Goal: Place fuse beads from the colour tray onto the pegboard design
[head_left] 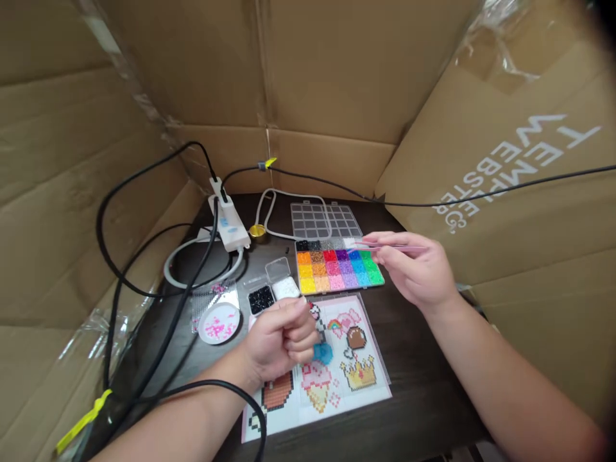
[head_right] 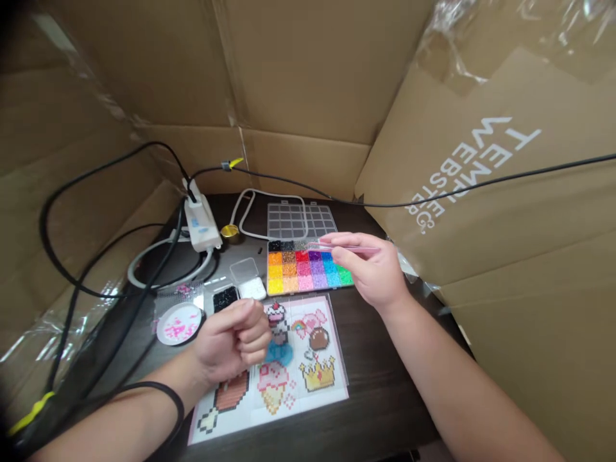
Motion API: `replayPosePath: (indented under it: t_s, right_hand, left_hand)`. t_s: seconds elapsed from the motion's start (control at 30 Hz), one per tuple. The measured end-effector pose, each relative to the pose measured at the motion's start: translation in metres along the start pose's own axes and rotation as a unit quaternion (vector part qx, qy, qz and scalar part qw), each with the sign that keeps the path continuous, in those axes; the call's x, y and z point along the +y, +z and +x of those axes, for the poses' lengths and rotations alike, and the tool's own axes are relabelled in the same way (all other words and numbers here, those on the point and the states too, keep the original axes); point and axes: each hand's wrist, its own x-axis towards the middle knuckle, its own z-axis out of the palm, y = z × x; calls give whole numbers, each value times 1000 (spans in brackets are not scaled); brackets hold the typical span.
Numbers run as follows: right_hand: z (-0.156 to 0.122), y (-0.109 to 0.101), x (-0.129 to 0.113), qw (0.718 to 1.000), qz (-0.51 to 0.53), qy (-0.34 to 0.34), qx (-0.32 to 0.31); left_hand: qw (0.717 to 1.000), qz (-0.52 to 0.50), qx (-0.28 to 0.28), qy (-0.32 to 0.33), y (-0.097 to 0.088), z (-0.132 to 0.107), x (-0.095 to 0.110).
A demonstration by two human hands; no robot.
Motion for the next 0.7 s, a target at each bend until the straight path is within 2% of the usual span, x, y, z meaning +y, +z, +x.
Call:
replayPosePath:
  t_s: [0.1, 0.2, 0.3, 0.43, 0.53, 0.7]
  right_hand:
    - [23, 30, 9, 994, -103, -45, 11]
    - [27, 50, 33, 977, -177, -112, 44]
    - [16, 55, 56, 953, -255, -161, 29]
    - [1, 52, 67, 924, -317, -215, 22]
    - [-4, 51, 68, 928, -309, -206, 30]
    - [-6, 55, 74, 958, -254, -133, 24]
  left_hand:
    - [1000, -4, 4, 4, 0, -1, 0]
    - [1000, -6, 9, 5, -1, -1, 0]
    - [1000, -12, 14, 7, -3, 0, 1]
    - [1000, -15, 16, 0, -3, 0, 0]
    - [1000, -16, 10, -1, -2, 1, 1]
    - [1000, -17, -2, -9, -1, 2, 1]
